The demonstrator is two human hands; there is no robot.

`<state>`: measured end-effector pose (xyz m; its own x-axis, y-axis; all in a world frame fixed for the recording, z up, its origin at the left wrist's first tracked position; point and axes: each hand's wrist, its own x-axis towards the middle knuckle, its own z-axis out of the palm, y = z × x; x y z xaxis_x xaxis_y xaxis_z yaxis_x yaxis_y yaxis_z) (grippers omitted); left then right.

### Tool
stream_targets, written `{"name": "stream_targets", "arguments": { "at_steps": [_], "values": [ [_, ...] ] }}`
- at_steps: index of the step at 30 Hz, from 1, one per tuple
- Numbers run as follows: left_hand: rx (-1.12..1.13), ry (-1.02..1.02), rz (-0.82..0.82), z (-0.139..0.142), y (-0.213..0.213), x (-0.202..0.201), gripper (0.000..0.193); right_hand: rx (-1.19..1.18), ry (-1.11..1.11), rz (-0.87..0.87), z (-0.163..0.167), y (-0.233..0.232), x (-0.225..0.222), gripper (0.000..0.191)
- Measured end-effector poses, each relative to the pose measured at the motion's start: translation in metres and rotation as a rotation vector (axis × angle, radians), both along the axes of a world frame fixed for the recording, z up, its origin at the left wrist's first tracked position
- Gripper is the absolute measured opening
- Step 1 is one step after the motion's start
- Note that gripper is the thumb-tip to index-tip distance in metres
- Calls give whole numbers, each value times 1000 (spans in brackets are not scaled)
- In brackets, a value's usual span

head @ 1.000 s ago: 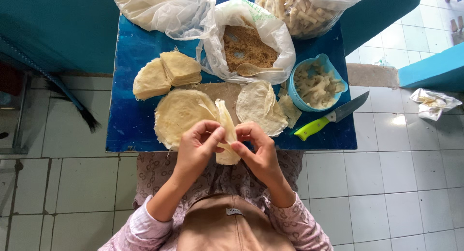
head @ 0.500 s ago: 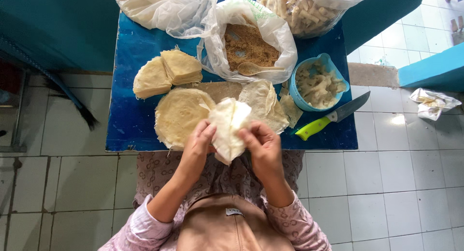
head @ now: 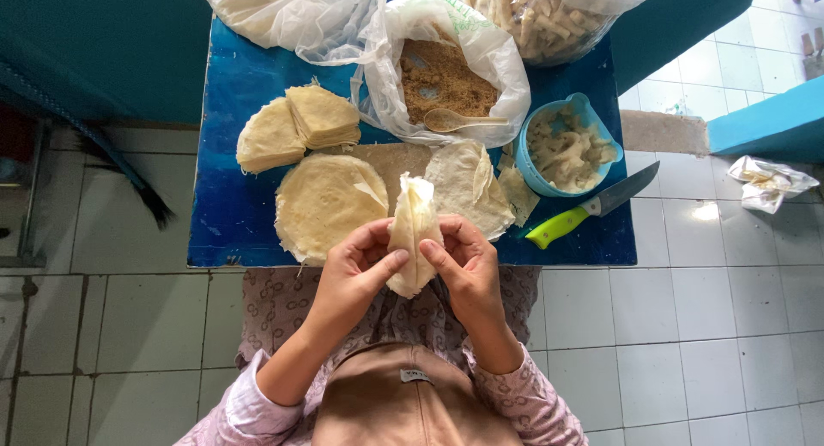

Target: The person sits at a small blue table and peels apart thin, round pastry wrapper sheets one at a time, smoothing and stacking them on a cutting board. At the end, the person holds the stacked sheets steady and slices through them with a knife.

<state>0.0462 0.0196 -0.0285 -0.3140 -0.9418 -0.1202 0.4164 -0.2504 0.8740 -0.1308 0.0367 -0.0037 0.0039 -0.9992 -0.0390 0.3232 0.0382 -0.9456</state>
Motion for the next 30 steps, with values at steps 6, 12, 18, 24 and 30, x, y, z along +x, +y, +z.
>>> {"name": "stream_targets", "arguments": {
  "at_steps": [6, 12, 18, 24, 30],
  "values": [
    [39, 46, 83, 4, -3, 2, 38, -13, -92, -145, -13, -7, -1, 7],
    [418, 458, 28, 0, -14, 16, 44, 105, -460, -172, -8, -7, -11, 9],
    [382, 108, 95, -31, -12, 15, 18, 86, -431, -56, -12, -2, -10, 9],
    [320, 390, 377, -8, -19, 33, 18, 128, -561, -217, -10, -11, -35, 19],
    [212, 365, 413, 24, -25, 62, 27, -293, -166, -432, 8, -13, -67, 29]
  ]
}}
